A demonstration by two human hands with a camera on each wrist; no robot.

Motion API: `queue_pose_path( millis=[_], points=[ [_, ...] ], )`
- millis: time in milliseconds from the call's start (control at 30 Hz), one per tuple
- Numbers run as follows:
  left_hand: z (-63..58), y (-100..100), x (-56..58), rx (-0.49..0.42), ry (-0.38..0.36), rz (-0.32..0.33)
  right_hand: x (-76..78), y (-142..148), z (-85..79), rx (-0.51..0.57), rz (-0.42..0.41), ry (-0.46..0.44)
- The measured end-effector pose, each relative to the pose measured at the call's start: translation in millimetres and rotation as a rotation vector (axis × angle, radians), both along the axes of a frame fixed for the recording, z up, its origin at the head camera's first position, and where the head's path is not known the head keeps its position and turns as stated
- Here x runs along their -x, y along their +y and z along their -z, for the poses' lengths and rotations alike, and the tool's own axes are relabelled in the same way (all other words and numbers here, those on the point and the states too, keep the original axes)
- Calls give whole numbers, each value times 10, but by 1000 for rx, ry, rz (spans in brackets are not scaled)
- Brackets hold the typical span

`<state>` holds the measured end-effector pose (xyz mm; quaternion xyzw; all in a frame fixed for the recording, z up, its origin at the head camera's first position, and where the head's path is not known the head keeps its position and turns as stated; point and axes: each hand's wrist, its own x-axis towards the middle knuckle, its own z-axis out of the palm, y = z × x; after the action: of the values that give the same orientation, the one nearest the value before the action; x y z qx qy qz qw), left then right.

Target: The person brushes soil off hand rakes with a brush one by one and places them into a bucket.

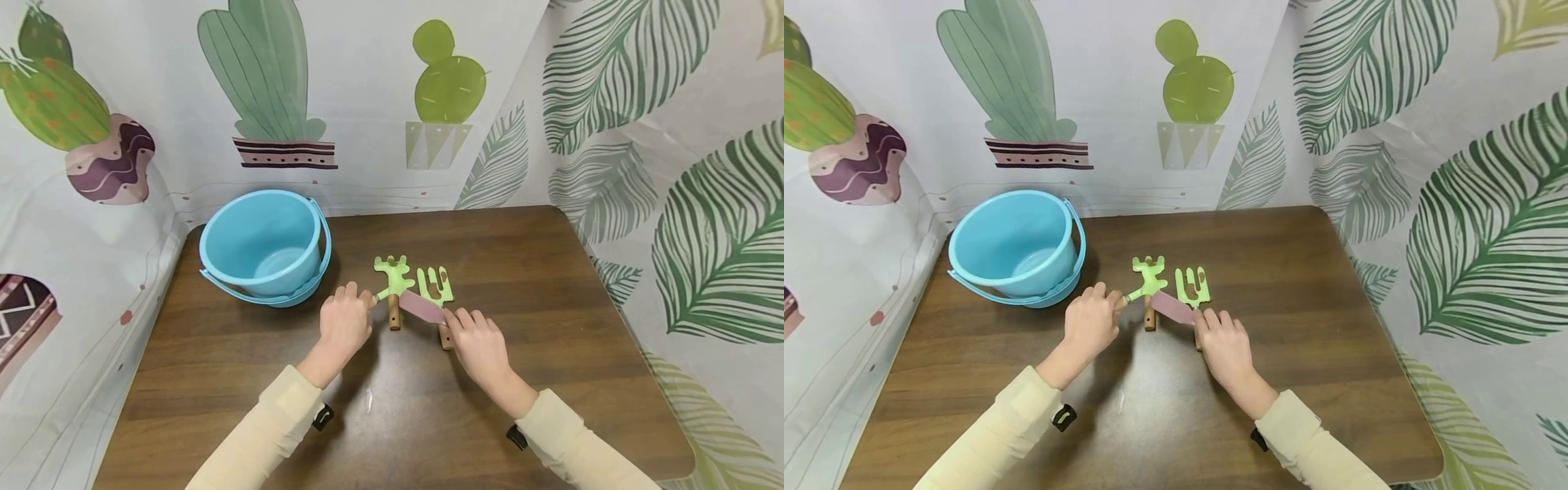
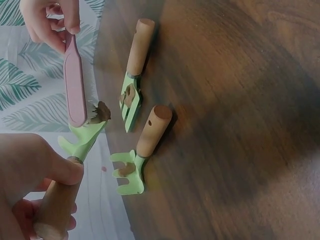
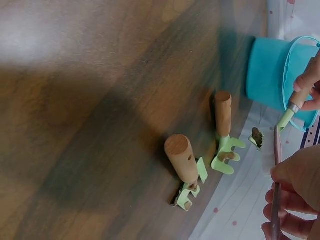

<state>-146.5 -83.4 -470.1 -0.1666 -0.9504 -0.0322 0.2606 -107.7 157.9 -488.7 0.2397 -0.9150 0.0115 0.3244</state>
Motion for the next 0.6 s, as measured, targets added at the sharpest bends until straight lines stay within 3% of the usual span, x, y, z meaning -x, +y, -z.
queue_pose_path(
  millis=[600],
  points=[
    [37, -9, 52, 1, 29, -43, -55, 114, 10, 11, 1, -54]
  ],
)
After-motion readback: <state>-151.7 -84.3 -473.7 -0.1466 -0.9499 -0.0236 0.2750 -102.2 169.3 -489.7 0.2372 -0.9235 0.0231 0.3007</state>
